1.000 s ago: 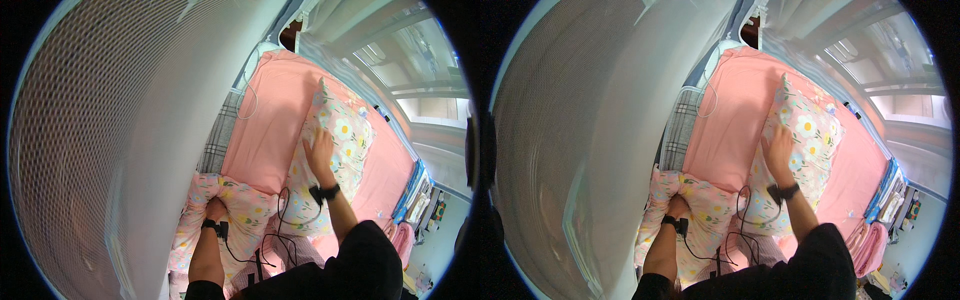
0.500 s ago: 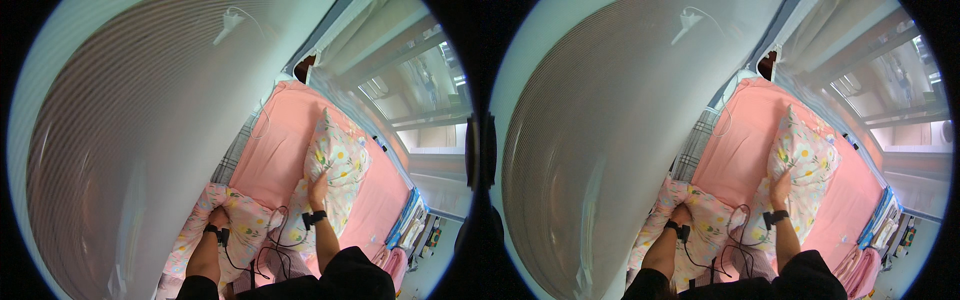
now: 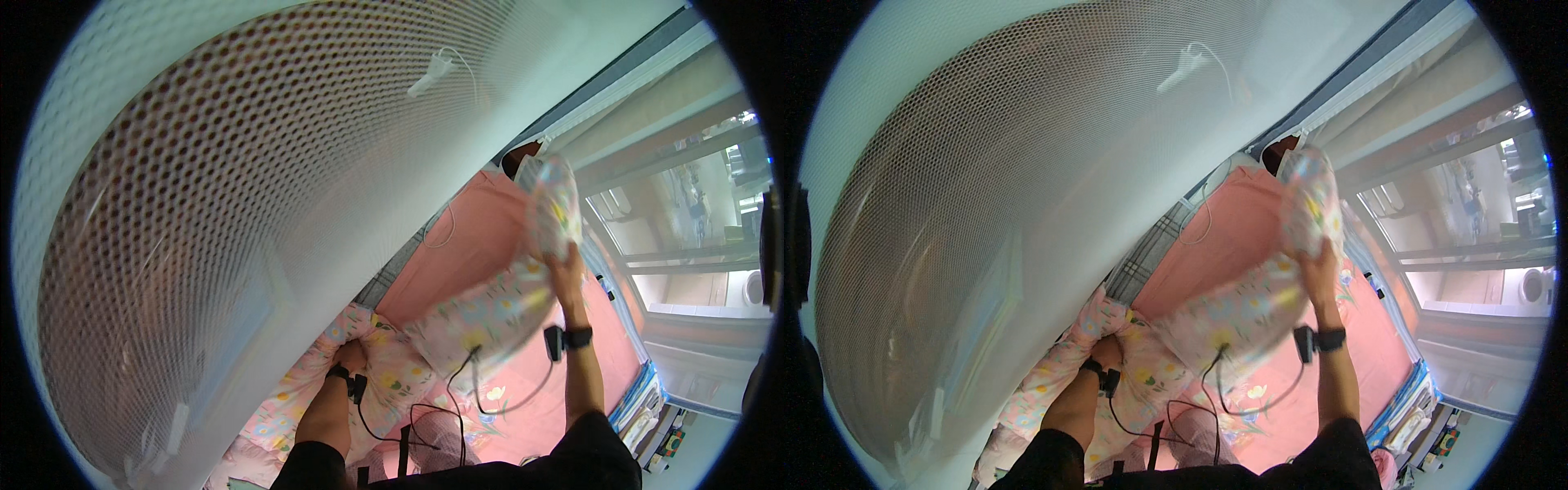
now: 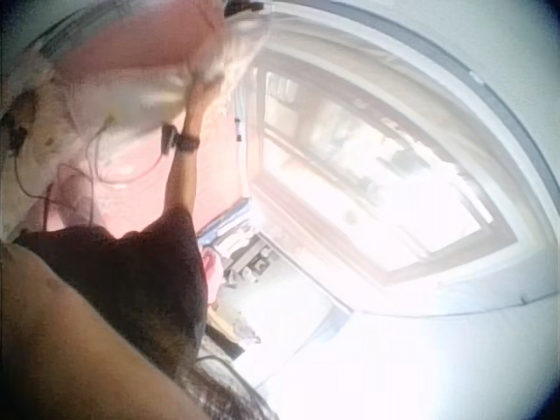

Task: The person places a folded pink comforter on the bed, spreads a pink floral sheet, and smooths it with both hands. They fold a green cloth and place it on the bed, then wipe the sheet with a small yellow sponge and the green cloth. The person adjusts the pillows and continues wiping the sheet before standing and moving away.

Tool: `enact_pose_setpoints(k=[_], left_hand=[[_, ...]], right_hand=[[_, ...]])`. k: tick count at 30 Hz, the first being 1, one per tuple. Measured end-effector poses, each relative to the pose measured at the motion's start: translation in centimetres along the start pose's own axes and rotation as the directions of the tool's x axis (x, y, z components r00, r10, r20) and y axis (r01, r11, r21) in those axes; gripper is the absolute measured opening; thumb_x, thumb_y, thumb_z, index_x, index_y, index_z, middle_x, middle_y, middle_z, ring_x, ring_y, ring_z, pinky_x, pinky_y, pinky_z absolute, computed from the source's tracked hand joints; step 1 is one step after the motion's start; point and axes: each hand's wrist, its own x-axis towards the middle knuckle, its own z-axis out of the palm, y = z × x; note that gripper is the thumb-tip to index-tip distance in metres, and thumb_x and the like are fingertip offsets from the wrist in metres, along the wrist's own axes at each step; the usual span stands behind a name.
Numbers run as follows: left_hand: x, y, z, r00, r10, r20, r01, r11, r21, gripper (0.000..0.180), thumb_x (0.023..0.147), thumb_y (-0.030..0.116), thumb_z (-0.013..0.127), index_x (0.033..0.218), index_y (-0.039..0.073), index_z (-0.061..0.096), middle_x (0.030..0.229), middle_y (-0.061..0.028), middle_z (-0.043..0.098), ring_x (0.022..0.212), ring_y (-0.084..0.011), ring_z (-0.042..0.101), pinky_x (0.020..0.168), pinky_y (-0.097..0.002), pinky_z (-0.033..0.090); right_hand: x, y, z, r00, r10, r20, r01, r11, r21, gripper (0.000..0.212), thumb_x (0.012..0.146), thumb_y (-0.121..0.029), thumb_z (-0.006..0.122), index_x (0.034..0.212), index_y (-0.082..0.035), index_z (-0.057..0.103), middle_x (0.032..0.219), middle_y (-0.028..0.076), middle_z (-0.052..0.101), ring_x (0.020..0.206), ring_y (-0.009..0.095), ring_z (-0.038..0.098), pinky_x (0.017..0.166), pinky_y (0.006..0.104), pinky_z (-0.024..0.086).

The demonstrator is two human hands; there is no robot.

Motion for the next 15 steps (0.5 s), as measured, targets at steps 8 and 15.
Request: enact_pose_setpoints(k=[8, 15], left_hand=[[1.0, -0.7, 2.2, 0.974, 0.042, -0.221, -0.059, 0.996, -0.071, 0.053, 0.086, 0.026, 0.061, 0.126, -0.006, 0.050, 0.121, -0.0241, 0.059, 0.103, -0.0359, 0.060, 0.085, -0.0497, 0.051], [-1.4, 1.4, -1.8, 0.999, -0.043, -0.015, 0.041, 0.990, -0.133, 0.044, 0.087, 0.024, 0.057, 0.122, -0.004, 0.054, 0.120, -0.0236, 0.060, 0.105, -0.0355, 0.061, 0.086, -0.0487, 0.052]], right_hand=[[2.0, -4.9, 18.4, 0.877, -0.345, 0.335, 0.387, 0.919, -0.068, 0.045, 0.083, -0.027, 0.068, 0.118, -0.002, 0.054, 0.108, 0.022, 0.057, 0.101, 0.040, 0.055, 0.086, 0.0471, 0.047], [-12.6, -6.8, 14.2, 0.777, 0.177, 0.604, 0.120, 0.900, -0.419, 0.067, 0.069, -0.040, 0.080, 0.117, -0.004, 0.052, 0.116, 0.020, 0.050, 0.108, 0.040, 0.049, 0.092, 0.0502, 0.041]])
